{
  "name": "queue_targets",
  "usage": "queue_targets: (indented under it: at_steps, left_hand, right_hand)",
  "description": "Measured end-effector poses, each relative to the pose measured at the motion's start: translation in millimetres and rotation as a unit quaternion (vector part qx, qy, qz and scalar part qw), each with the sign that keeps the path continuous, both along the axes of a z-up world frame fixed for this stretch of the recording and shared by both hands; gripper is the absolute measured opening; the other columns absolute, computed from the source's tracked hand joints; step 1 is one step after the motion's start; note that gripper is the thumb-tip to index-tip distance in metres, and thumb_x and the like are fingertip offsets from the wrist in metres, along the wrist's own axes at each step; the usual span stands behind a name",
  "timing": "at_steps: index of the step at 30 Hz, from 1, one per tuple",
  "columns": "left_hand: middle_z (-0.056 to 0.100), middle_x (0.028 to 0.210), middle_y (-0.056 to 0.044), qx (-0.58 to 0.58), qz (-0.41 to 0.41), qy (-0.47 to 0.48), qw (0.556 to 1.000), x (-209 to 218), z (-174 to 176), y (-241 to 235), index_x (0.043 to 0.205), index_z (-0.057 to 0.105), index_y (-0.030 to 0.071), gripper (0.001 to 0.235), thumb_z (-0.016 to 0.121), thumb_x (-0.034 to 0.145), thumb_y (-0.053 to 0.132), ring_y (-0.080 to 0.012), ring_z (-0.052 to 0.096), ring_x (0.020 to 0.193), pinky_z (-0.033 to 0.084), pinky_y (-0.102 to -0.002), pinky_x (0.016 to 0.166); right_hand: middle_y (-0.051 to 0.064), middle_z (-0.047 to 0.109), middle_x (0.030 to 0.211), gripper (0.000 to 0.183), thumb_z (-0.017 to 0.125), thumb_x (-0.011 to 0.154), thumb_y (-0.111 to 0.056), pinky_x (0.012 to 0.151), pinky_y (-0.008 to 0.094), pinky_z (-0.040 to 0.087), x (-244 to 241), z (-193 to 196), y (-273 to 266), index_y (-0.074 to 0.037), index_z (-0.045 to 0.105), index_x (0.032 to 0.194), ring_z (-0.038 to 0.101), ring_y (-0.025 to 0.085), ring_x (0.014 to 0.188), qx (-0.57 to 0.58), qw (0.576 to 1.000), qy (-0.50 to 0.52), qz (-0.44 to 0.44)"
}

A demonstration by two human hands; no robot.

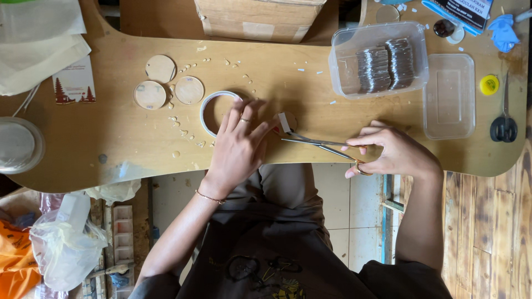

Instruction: The person cuts small pieces of printed tape with scissors and applies them to round wooden discs on a workbench. The person repeats this process for several discs, placing each labeled disc into a clear plastic container.

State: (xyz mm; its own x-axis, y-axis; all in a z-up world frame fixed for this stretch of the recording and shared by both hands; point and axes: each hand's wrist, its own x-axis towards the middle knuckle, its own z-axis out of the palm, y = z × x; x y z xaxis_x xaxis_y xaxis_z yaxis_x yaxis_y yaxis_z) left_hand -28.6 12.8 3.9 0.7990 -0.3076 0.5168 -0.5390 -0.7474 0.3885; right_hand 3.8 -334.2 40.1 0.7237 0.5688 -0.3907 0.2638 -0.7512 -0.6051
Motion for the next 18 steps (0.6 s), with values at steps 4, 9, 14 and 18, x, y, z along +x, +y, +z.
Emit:
queue_targets:
  at_steps: [4,9,14,18]
  left_hand:
    - [0.068,0.101,-0.002,-0.051,-0.032,0.005,0.998,-4,-7,-1,0.103,0.077,0.015,0.026,0.060,0.086,0.004,-0.0248,0.063,0.097,0.048,-0.038,0.092]
    - [0.068,0.125,-0.011,-0.085,-0.107,0.041,0.990,-6,-19,2,0.122,0.069,0.002,0.043,0.050,0.086,-0.010,-0.0309,0.062,0.110,0.048,-0.040,0.089]
    - [0.068,0.122,-0.010,-0.089,-0.097,0.048,0.990,-4,-18,1,0.120,0.068,0.003,0.043,0.048,0.086,-0.012,-0.0302,0.062,0.107,0.048,-0.039,0.085]
    - [0.066,0.132,-0.006,-0.054,-0.073,0.053,0.994,-4,-20,3,0.127,0.067,0.005,0.053,0.047,0.080,-0.010,-0.0279,0.060,0.120,0.044,-0.037,0.089]
  right_hand:
    - [0.005,0.068,0.077,0.065,0.097,0.062,-0.036,0.075,0.037,0.044,2,1,1,-0.017,0.078,0.121,0.055,0.019,0.082,-0.002,1.000,0.010,-0.007]
    - [-0.006,0.066,0.073,0.053,0.099,0.058,-0.039,0.079,0.024,0.046,-3,1,5,-0.021,0.084,0.105,0.053,0.011,0.081,-0.002,0.998,-0.059,0.004]
    - [-0.006,0.065,0.072,0.051,0.099,0.058,-0.037,0.078,0.023,0.044,-1,-1,5,-0.021,0.084,0.104,0.051,0.012,0.079,0.000,0.998,-0.066,0.009]
    - [-0.007,0.062,0.071,0.051,0.098,0.059,-0.037,0.077,0.023,0.043,0,1,6,-0.022,0.084,0.106,0.050,0.012,0.080,-0.003,0.998,-0.060,0.009]
